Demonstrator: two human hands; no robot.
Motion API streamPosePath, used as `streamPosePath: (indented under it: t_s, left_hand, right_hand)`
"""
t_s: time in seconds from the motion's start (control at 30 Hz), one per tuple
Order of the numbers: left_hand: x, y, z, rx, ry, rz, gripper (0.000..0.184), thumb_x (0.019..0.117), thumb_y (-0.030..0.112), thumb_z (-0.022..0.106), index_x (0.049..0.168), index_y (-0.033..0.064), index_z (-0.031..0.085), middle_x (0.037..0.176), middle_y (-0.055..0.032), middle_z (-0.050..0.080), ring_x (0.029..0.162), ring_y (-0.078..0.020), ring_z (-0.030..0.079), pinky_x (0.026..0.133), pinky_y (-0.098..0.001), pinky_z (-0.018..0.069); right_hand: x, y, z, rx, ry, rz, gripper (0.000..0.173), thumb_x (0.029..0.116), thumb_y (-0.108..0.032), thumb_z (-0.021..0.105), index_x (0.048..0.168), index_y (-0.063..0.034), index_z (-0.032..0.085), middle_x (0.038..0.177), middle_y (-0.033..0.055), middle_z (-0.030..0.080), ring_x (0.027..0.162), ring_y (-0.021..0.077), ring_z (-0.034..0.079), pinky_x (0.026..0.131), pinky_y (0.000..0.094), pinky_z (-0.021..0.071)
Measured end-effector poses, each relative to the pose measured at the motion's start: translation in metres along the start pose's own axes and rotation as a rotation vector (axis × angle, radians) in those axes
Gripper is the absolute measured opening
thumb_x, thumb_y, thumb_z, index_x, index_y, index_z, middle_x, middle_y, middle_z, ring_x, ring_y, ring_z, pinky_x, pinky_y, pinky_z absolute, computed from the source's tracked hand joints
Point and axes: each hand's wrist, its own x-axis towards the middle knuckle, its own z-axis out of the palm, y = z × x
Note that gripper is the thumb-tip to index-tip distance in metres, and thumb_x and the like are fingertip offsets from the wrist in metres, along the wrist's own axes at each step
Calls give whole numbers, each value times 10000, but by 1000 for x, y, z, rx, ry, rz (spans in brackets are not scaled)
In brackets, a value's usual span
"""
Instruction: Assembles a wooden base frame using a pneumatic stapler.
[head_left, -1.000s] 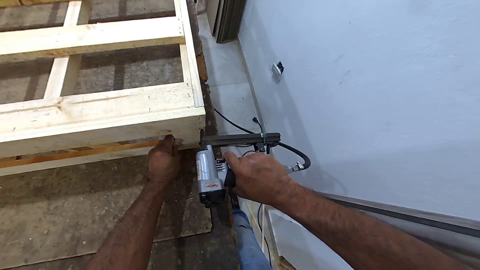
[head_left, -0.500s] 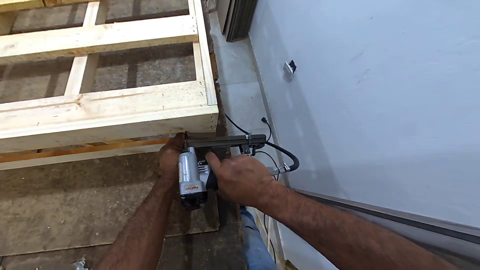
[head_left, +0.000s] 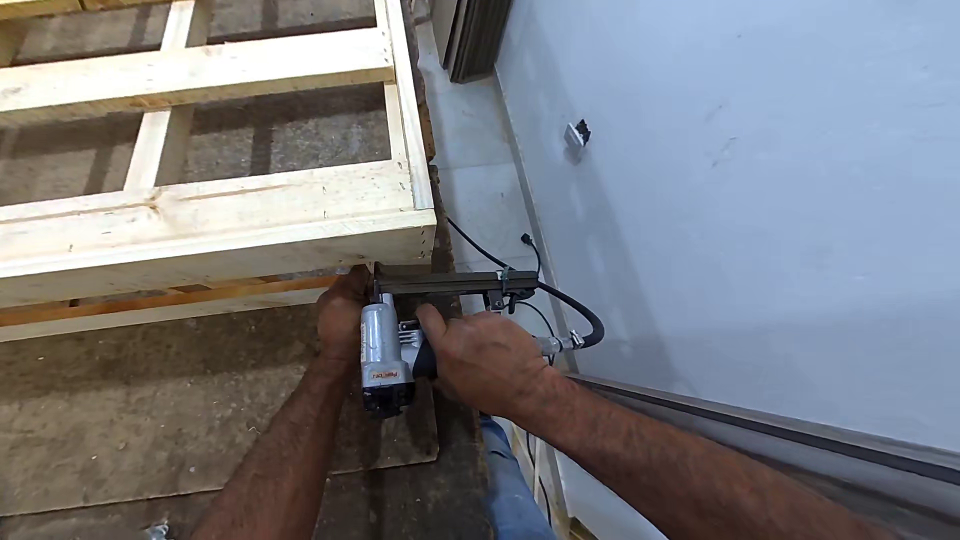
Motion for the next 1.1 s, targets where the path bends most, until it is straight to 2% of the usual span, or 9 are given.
streamPosePath:
  t_s: [0.03,0.17,0.33,0.47,0.57,0.7,0.8,0.9,1.1]
  left_hand:
    - [0,-1,0,-8,3,2,122,947,121,629,982,25,696,829,-174,687,781,-341,687,681,-575,528]
    - [0,-1,1,19,20,43,140,965,149,622,908,29,665,777,-158,663,732,-326,674,637,-548,518]
    - [1,1,0,23,11,40,220,1020,186,602,920,0,664,793,-180,662,747,-347,674,661,-556,523]
    - [2,-2,2,14,27,56,209,1006,182,611,906,6,664,785,-173,662,745,-335,674,658,-550,520]
    - [2,-2,3,29,26,75,258,1035,231,603,922,5,656,791,-168,662,749,-329,678,669,-541,534]
    - [2,-3,4,42,42,93,264,1037,235,595,930,1,653,788,-172,663,743,-336,684,668,-547,542]
    - [2,-4,6,42,48,93,280,1043,239,583,924,-5,654,793,-181,668,754,-346,689,676,-562,540]
    - [2,-6,6,31,23,83,306,1060,267,571,928,0,644,810,-184,672,769,-348,693,690,-563,551]
    - [2,-5,5,30,21,80,342,1057,306,576,928,-3,645,800,-183,670,749,-349,689,683,-556,550]
  right_hand:
    - [-1,1,1,0,2,4,538,837,-338,741,1281,-101,551,657,18,603,603,235,660,537,401,528]
    - [-5,6,5,0,42,4,450,823,-333,749,1173,-106,582,664,19,608,603,231,662,540,396,534]
    - [-6,5,2,24,-1,27,404,842,-317,733,1156,-118,575,669,17,605,616,233,666,543,400,535]
    - [-8,8,5,26,62,19,569,809,-318,768,1292,-99,563,658,17,609,595,232,658,536,395,534]
    - [-12,10,6,19,81,29,444,804,-310,774,1150,-108,582,635,15,593,585,232,655,535,398,536]
    - [-15,15,6,14,78,36,508,799,-336,774,1207,-104,580,637,12,598,580,230,653,531,397,534]
    - [-18,19,3,11,37,46,449,818,-360,766,1143,-118,574,644,11,590,591,226,651,539,395,530]
    - [-20,24,3,1,27,50,515,818,-362,760,1227,-116,565,633,2,585,575,222,643,524,396,521]
    - [-23,28,7,24,48,54,495,803,-360,772,1191,-118,580,637,3,592,578,221,649,521,397,527]
